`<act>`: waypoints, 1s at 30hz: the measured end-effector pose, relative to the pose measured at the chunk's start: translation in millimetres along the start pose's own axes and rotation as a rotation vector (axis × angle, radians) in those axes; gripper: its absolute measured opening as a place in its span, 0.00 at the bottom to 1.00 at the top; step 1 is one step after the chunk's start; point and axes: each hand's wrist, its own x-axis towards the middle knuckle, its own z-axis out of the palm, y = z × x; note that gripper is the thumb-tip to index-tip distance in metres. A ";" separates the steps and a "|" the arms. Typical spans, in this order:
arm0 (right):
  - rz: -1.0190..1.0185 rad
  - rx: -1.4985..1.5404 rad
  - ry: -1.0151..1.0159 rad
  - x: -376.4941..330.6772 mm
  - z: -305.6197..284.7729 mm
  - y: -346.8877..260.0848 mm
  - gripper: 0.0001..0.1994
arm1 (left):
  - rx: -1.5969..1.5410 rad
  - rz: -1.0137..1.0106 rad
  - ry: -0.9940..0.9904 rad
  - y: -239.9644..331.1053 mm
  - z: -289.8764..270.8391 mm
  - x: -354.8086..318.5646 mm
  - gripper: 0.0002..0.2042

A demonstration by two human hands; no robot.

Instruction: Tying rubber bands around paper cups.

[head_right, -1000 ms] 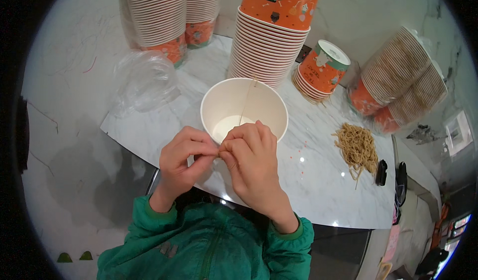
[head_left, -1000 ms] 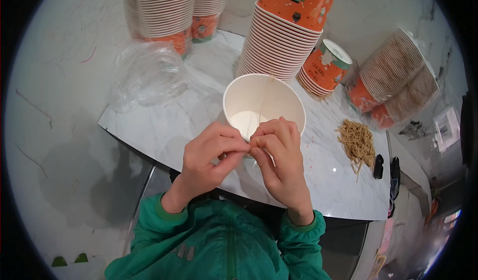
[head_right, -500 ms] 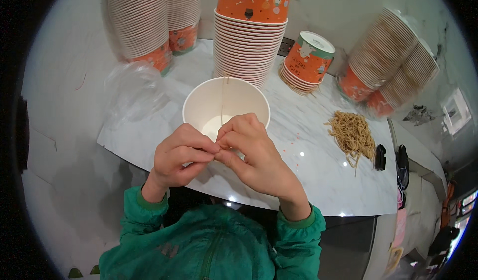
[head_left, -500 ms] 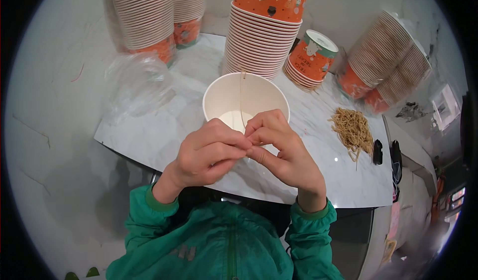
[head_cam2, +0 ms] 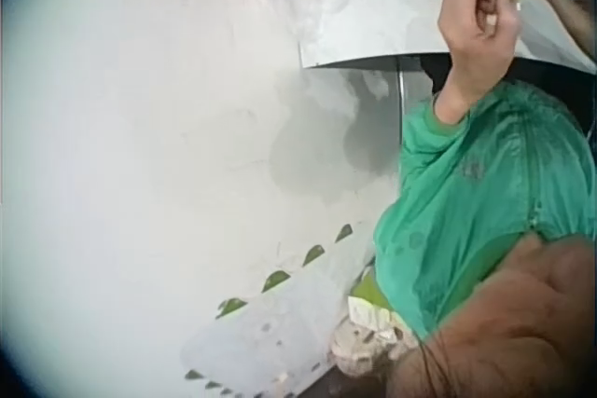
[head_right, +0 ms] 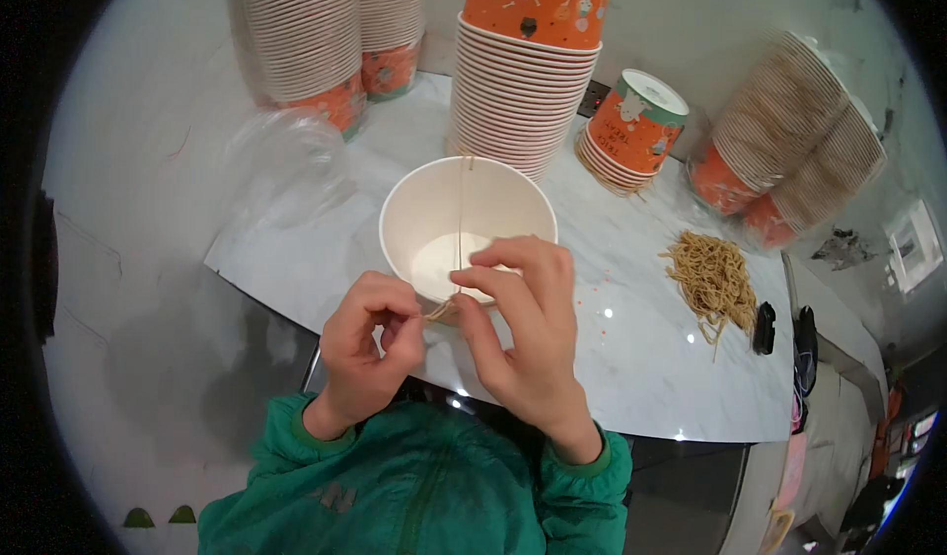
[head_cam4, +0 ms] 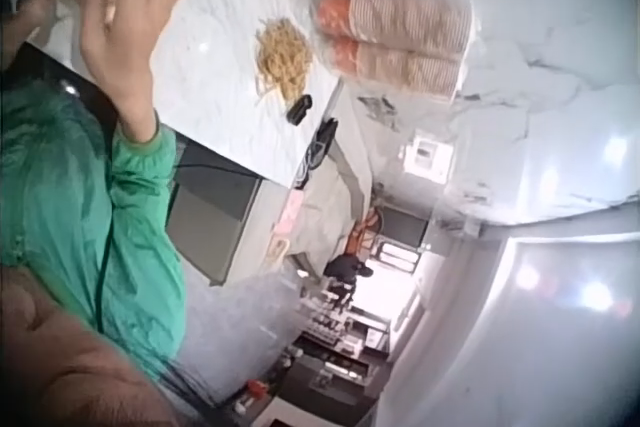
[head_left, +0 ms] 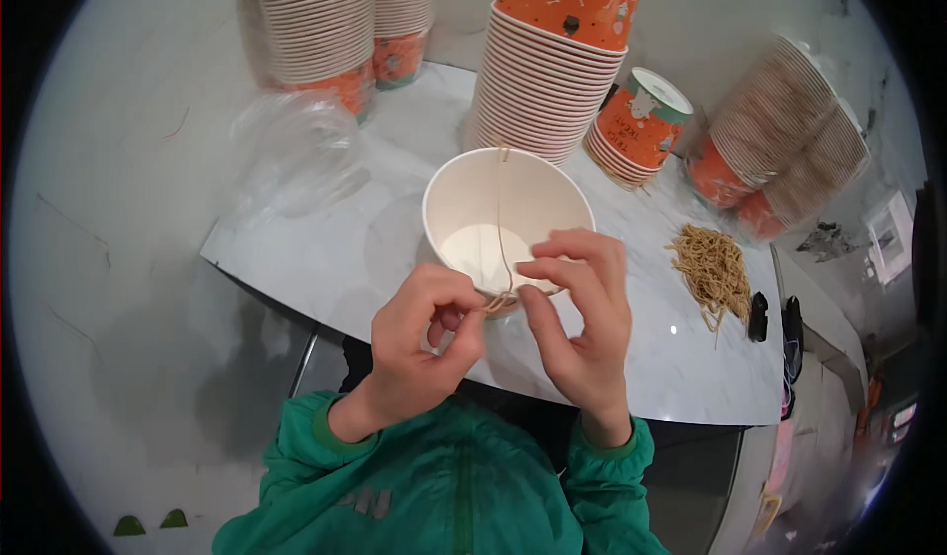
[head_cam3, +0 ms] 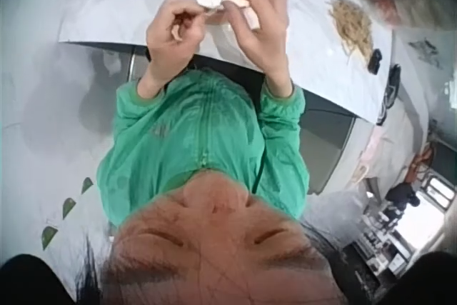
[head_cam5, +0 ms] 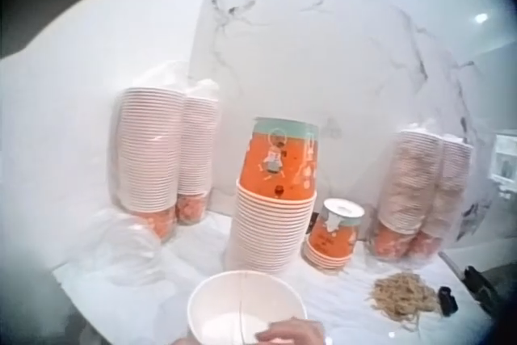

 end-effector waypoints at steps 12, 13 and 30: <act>-0.013 0.002 0.170 -47.8 23.5 -22.7 0.15 | -0.730 -0.522 0.117 13.4 5.9 -18.3 0.10; 0.004 0.005 0.170 -49.7 24.5 -23.6 0.15 | -0.730 -0.521 0.116 13.5 6.6 -19.3 0.10; 0.367 0.570 0.217 -78.5 29.5 -16.1 0.09 | -0.103 -0.002 0.014 10.5 21.7 -23.7 0.10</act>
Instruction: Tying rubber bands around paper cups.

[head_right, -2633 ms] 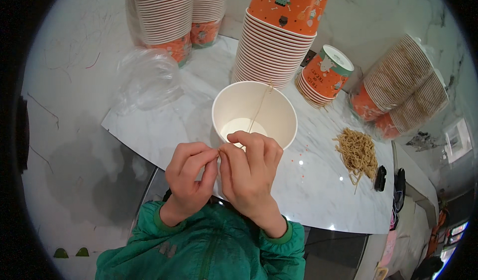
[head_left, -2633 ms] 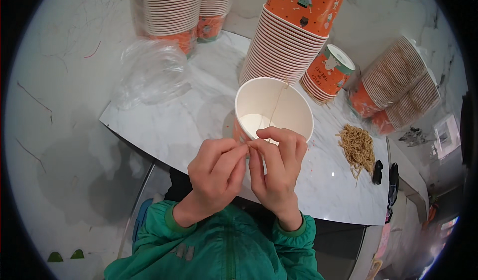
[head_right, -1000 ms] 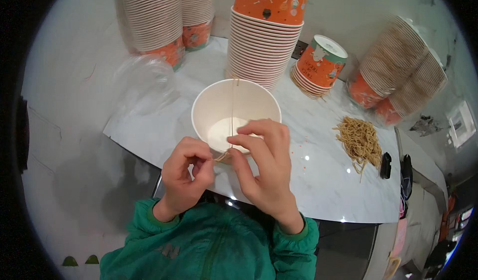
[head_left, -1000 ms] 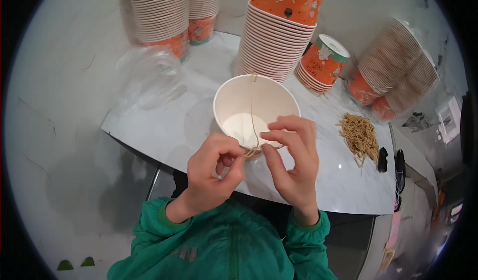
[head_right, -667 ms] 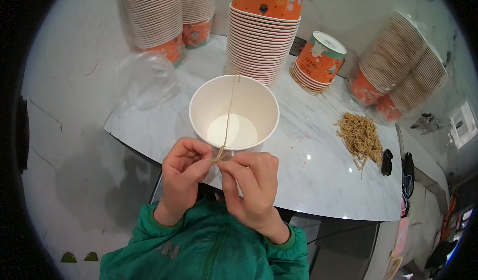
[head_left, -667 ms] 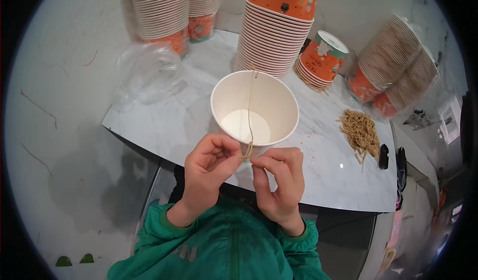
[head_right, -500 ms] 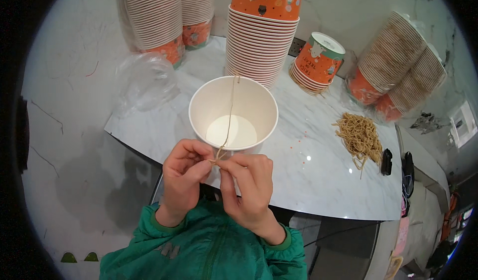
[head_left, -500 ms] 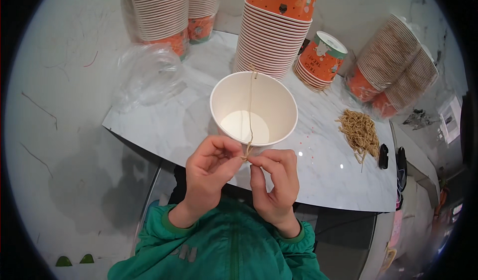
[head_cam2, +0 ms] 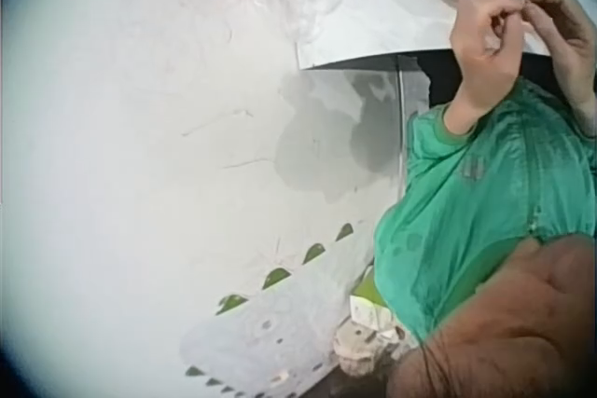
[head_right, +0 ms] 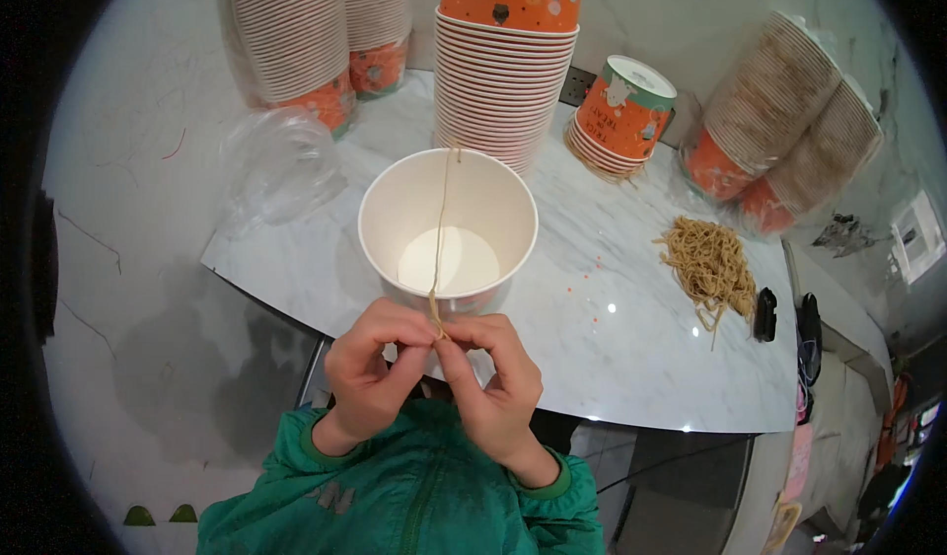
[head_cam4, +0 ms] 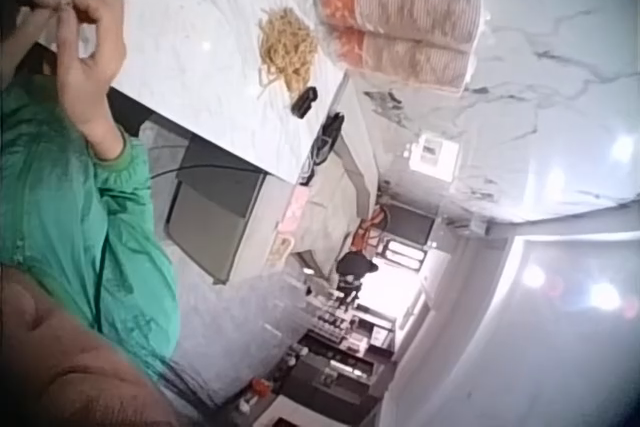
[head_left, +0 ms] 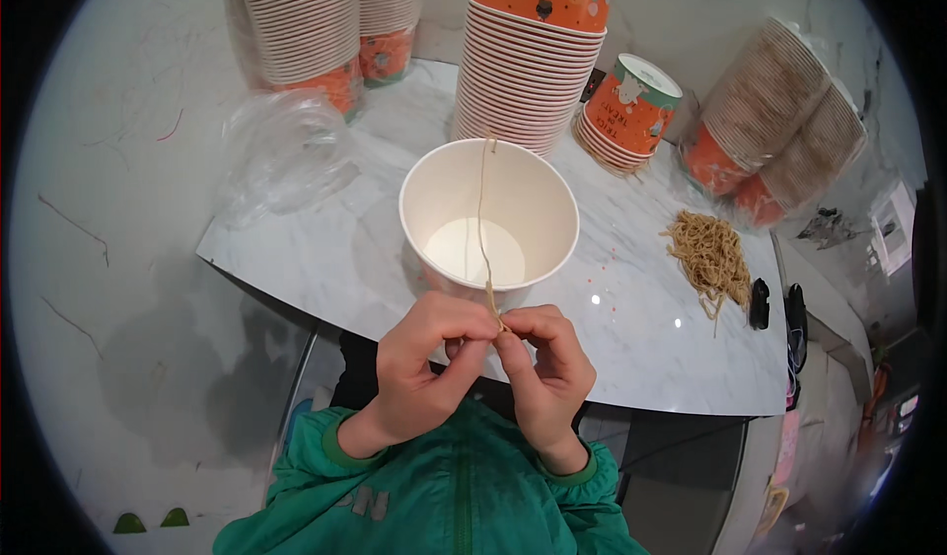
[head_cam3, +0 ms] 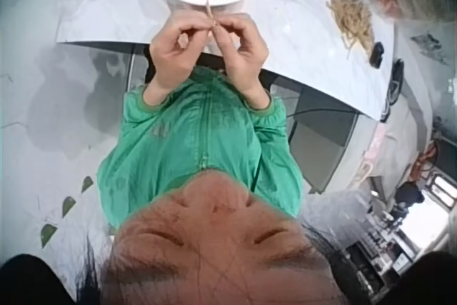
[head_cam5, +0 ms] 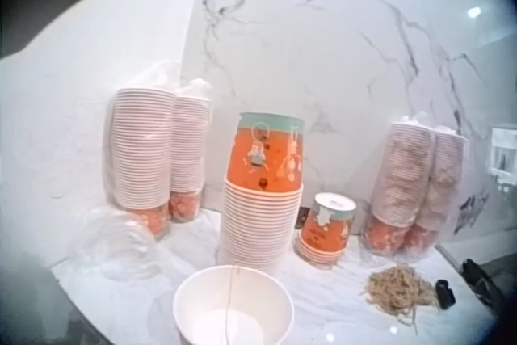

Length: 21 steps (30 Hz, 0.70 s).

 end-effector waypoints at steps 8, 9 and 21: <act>0.308 0.400 0.070 -11.7 2.9 15.8 0.05 | 0.085 -0.067 -0.015 -6.2 3.0 -12.0 0.07; 0.307 0.434 0.086 -13.0 4.4 21.0 0.05 | 0.082 -0.104 0.001 -7.2 3.7 -13.2 0.06; 0.296 0.297 0.123 -21.0 8.7 18.9 0.04 | 0.004 -0.304 -0.022 -9.6 7.7 -6.5 0.05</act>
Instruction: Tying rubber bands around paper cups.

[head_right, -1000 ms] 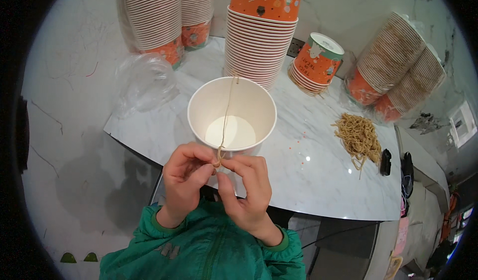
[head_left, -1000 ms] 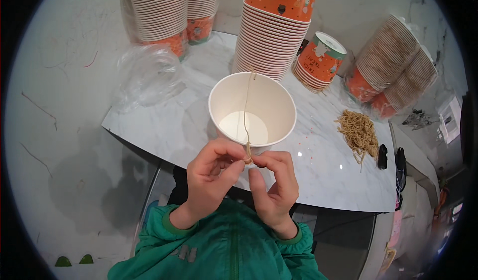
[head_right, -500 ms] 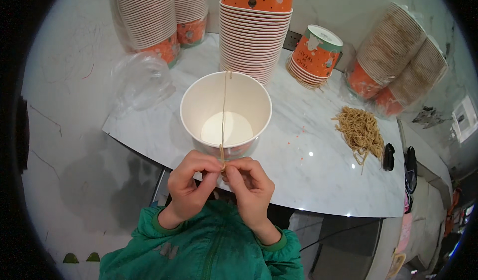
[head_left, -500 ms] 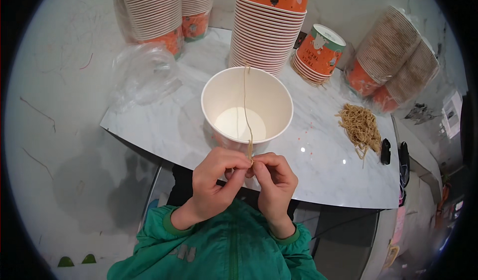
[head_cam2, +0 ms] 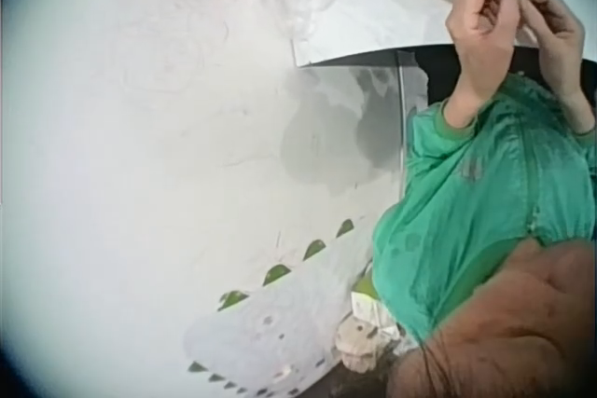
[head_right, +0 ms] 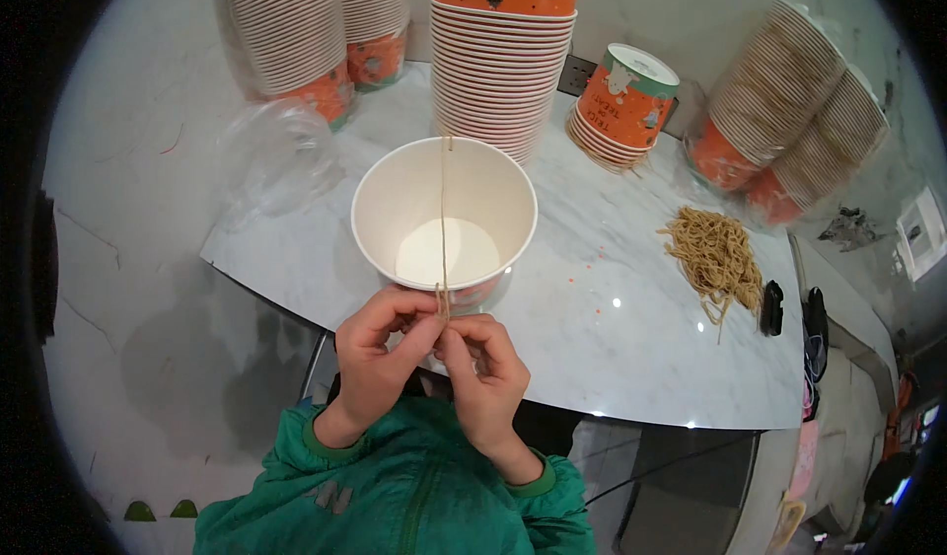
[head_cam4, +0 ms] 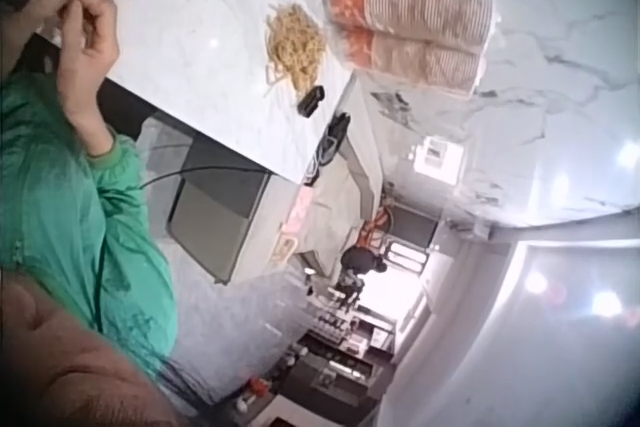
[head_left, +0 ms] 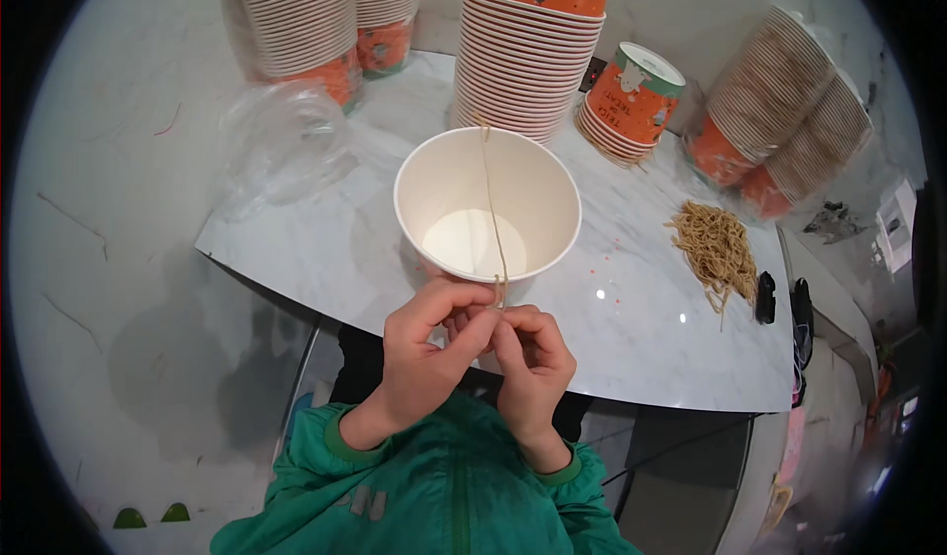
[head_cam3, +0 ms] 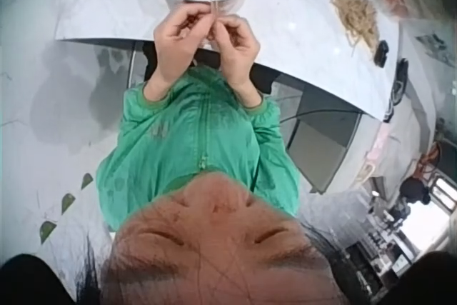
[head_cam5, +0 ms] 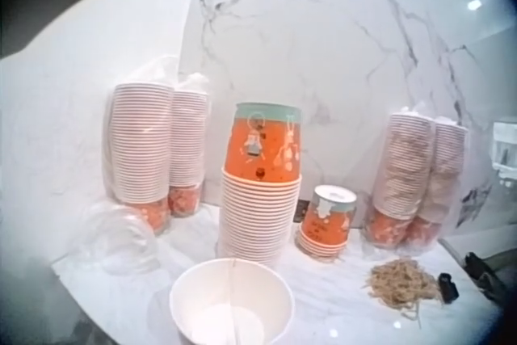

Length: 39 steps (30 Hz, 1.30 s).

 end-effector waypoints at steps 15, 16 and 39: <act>-0.051 -0.062 -0.015 1.5 1.1 3.9 0.05 | -0.292 -0.061 0.143 4.4 4.6 -6.9 0.03; -0.053 -0.060 -0.008 2.9 2.6 4.0 0.05 | -0.293 -0.059 0.145 4.6 2.7 -7.1 0.03; -0.097 -0.121 0.023 0.3 12.4 10.3 0.03 | -0.282 -0.109 0.190 7.2 -10.2 3.5 0.02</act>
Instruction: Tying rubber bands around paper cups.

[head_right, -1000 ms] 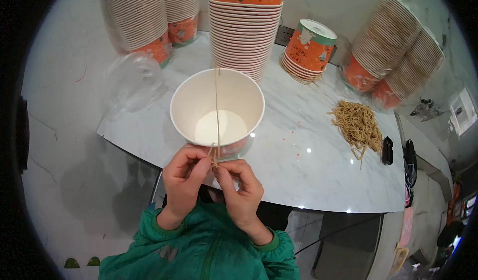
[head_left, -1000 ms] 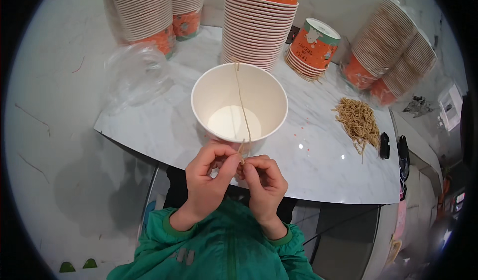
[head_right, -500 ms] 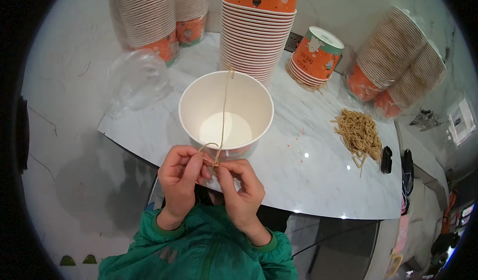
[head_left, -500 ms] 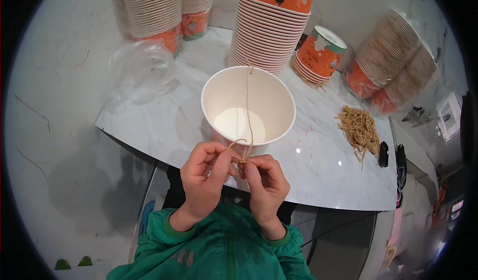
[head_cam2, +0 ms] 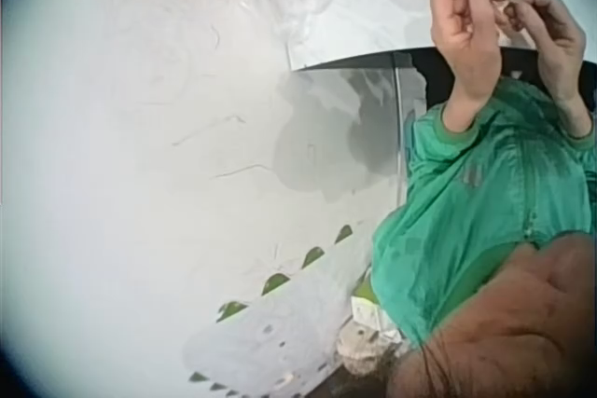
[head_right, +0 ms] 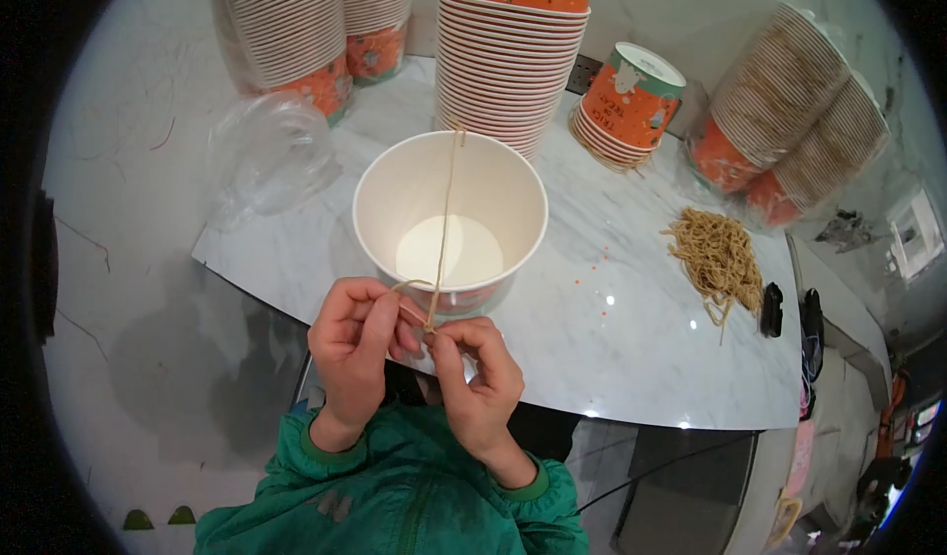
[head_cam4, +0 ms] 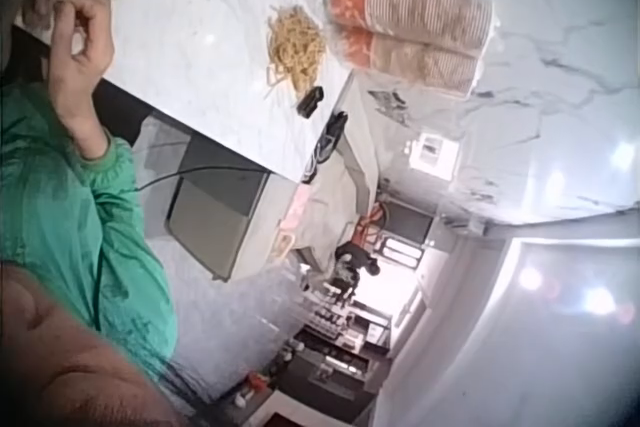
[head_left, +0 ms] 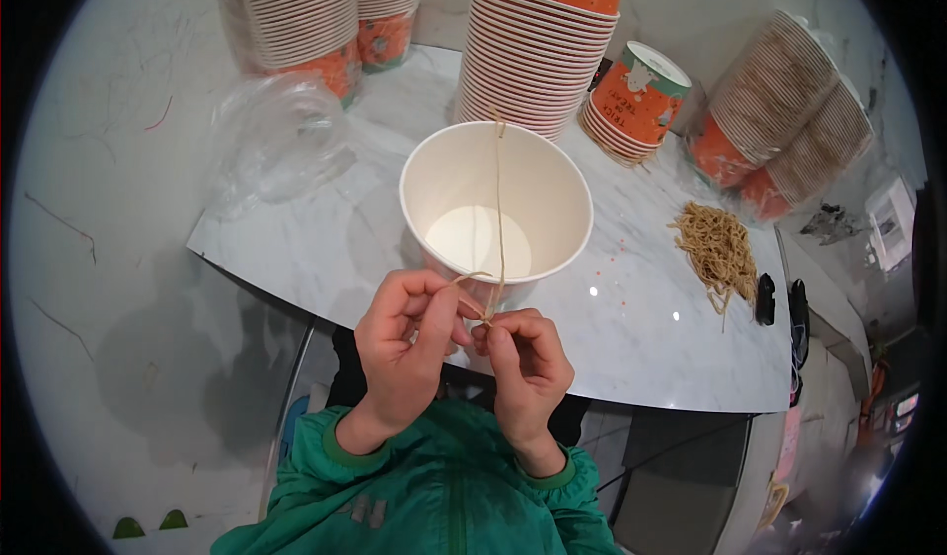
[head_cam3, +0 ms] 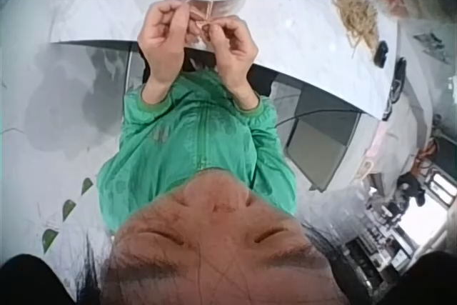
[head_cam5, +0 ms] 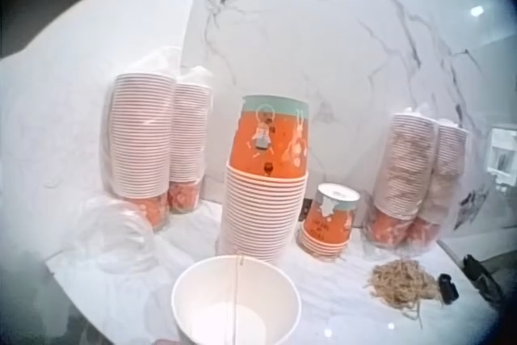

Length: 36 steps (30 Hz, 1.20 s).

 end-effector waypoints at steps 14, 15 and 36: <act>0.017 -0.050 -0.062 0.0 -3.3 -5.6 0.01 | 0.063 0.042 0.043 -1.2 4.8 9.8 0.02; 0.004 -0.090 -0.087 0.1 -3.6 -7.9 0.02 | 0.065 0.054 0.050 -1.4 5.3 9.7 0.02; -0.664 -0.875 -0.745 111.3 -22.5 -75.1 0.28 | 0.385 0.192 -0.008 0.3 -15.4 14.5 0.03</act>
